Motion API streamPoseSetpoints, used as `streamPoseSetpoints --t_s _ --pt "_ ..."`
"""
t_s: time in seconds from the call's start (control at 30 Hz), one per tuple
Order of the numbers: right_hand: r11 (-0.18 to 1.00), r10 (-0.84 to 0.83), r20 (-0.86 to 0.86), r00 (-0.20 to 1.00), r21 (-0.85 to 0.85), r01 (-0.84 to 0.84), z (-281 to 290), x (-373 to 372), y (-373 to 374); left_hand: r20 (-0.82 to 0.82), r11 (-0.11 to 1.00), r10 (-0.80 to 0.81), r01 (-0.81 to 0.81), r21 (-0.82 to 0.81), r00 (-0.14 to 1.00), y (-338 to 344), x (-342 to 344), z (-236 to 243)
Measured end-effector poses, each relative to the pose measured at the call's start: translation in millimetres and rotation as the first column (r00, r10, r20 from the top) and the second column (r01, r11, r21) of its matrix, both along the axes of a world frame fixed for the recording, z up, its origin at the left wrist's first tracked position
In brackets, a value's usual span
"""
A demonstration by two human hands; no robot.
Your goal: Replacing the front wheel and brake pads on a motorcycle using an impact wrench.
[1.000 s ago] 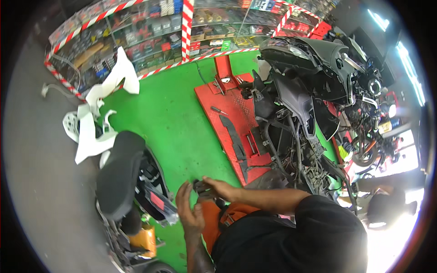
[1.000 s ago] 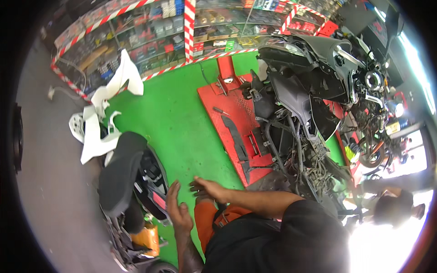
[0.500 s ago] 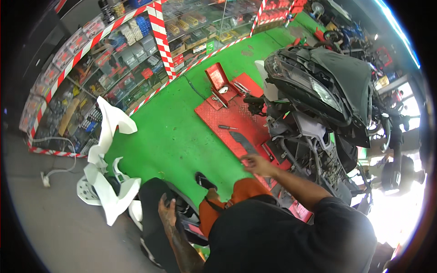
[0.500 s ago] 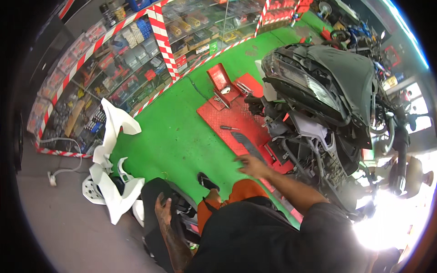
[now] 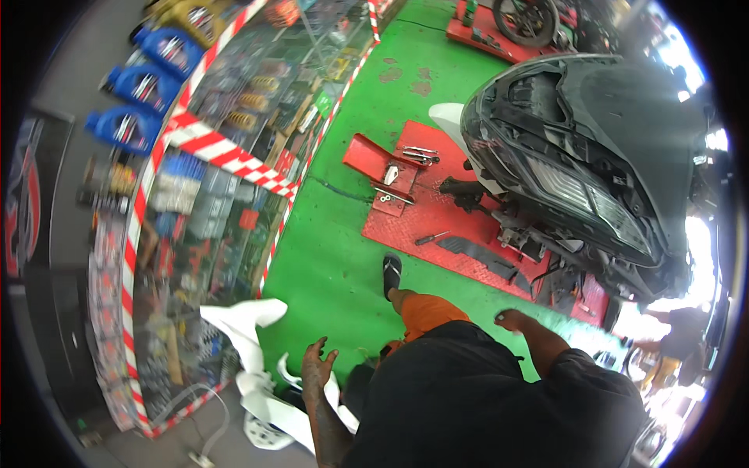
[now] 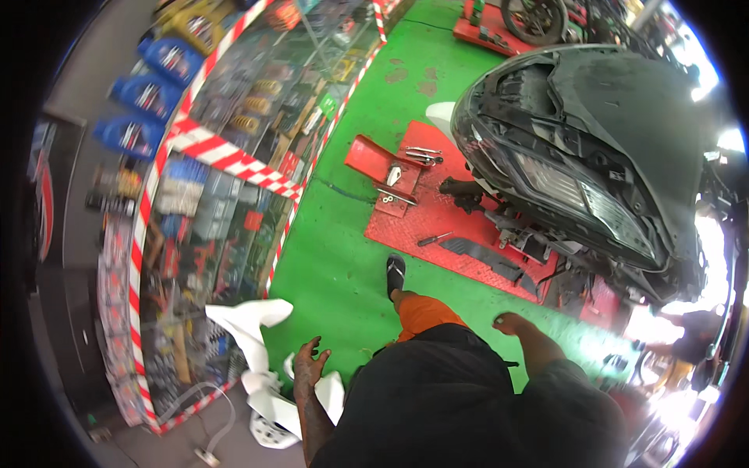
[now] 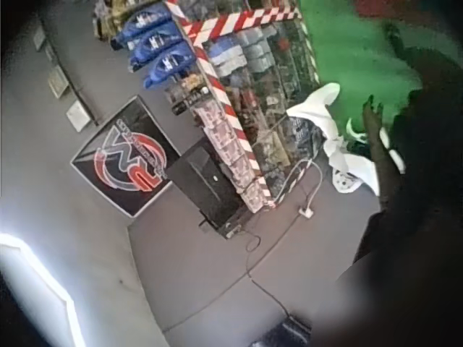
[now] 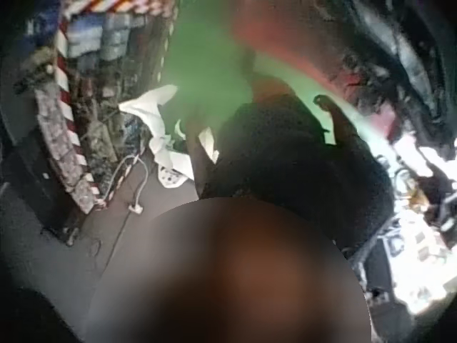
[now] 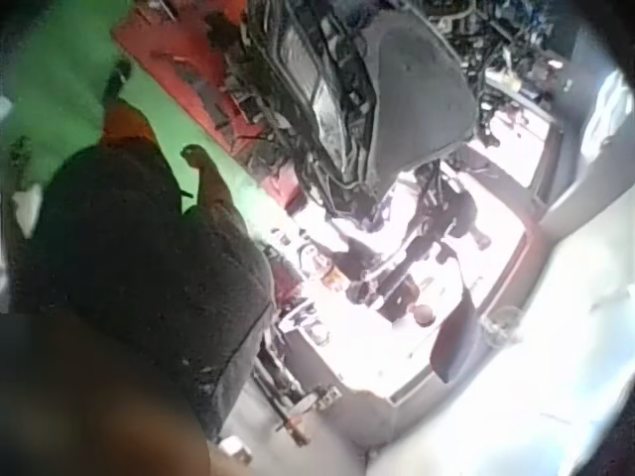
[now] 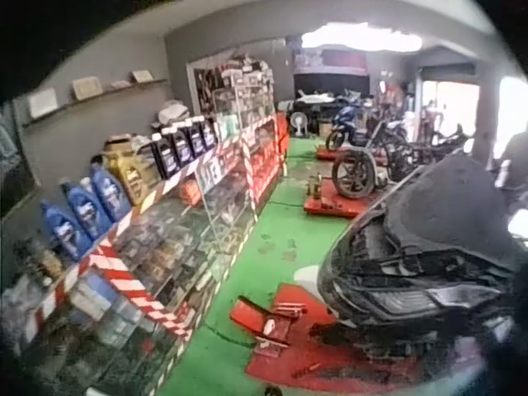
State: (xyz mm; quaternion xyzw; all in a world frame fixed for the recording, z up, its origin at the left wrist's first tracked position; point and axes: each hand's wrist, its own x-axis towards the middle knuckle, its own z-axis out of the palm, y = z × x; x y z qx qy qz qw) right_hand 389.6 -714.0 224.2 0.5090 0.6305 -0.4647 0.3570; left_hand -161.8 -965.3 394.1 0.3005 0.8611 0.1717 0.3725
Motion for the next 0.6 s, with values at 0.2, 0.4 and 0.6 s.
streamPoseSetpoints --t_s 0.2,0.4,0.6 --pt "0.892 -0.300 -0.482 0.824 0.165 0.421 51 -208 80 -0.004 0.965 -0.261 0.261 0.001 0.965 135 -125 -11" --pt "0.756 -0.442 -0.550 0.709 0.197 0.624 108 -309 146 -0.116 0.847 -0.527 0.532 0.012 0.842 314 -207 -29" --pt "0.518 -0.721 -0.452 0.526 0.152 0.841 11 -386 217 0.174 0.833 -0.548 0.516 0.201 0.818 542 -223 -158"
